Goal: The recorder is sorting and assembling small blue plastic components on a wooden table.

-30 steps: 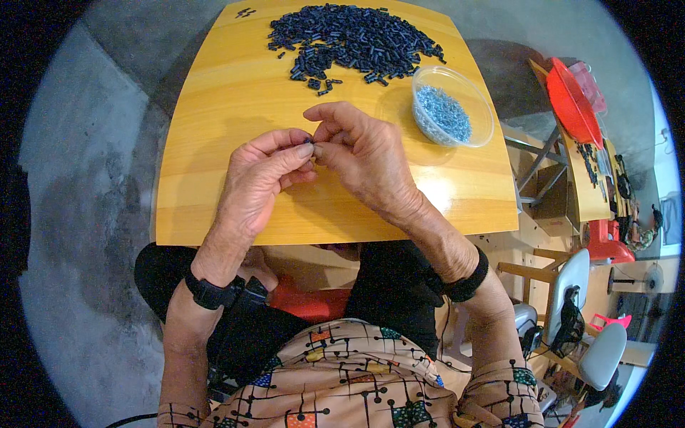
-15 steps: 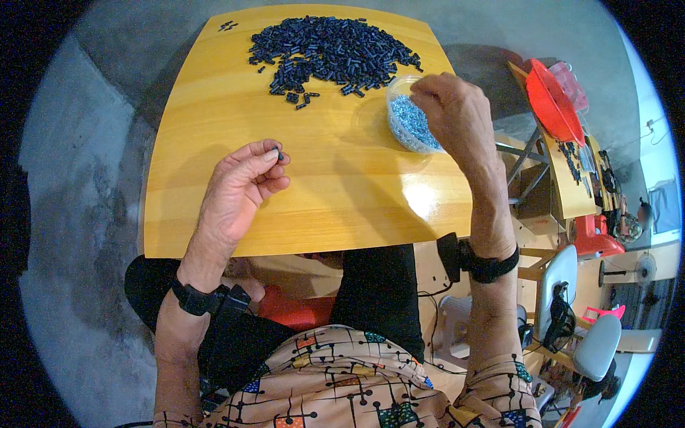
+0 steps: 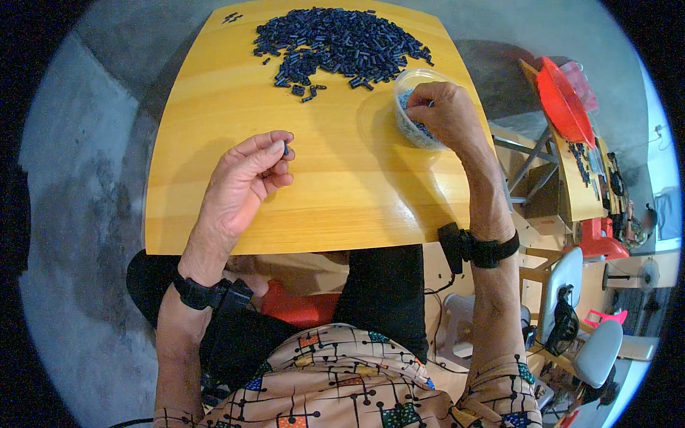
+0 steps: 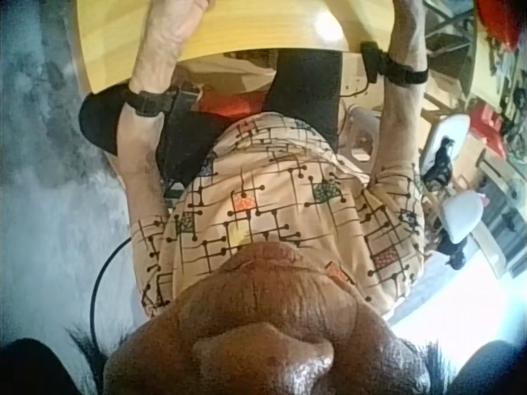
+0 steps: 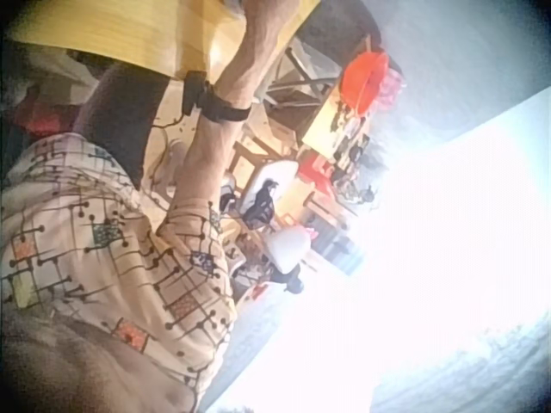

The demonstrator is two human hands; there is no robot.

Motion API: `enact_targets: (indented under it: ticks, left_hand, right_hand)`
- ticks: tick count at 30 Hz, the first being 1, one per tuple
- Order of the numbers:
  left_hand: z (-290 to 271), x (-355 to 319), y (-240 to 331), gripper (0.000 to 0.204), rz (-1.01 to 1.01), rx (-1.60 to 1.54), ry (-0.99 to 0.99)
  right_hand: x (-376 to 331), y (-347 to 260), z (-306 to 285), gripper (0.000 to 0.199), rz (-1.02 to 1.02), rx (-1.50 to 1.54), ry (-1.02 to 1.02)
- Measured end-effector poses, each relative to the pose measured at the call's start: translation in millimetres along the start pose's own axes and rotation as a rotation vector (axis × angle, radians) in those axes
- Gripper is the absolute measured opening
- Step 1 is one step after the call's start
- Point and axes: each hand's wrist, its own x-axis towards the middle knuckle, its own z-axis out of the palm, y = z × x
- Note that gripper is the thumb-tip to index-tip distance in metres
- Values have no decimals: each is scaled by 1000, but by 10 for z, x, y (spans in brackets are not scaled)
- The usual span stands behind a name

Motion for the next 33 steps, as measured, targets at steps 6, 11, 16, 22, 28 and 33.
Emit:
enact_targets:
  ticks: [6,11,16,22,28,33]
  left_hand:
    - [-18,22,-9,20,14,-29,0]
    - [37,39,8,16,88,194,62]
    - [54,104,-20,11,286,882,132]
    - [36,177,-29,11,498,1186,192]
    - [36,243,-59,13,569,1337,238]
    - [-17,247,-63,14,594,1261,212]
  right_hand:
    - [56,21,60,14,-78,-107,81]
    - [116,50,107,14,-170,-195,109]
    - [125,44,79,15,-168,-291,86]
    - [81,-436,63,15,-390,114,419]
    - [397,-758,632,19,-493,-149,223]
    - [561,-664,861,18,-520,-157,205]
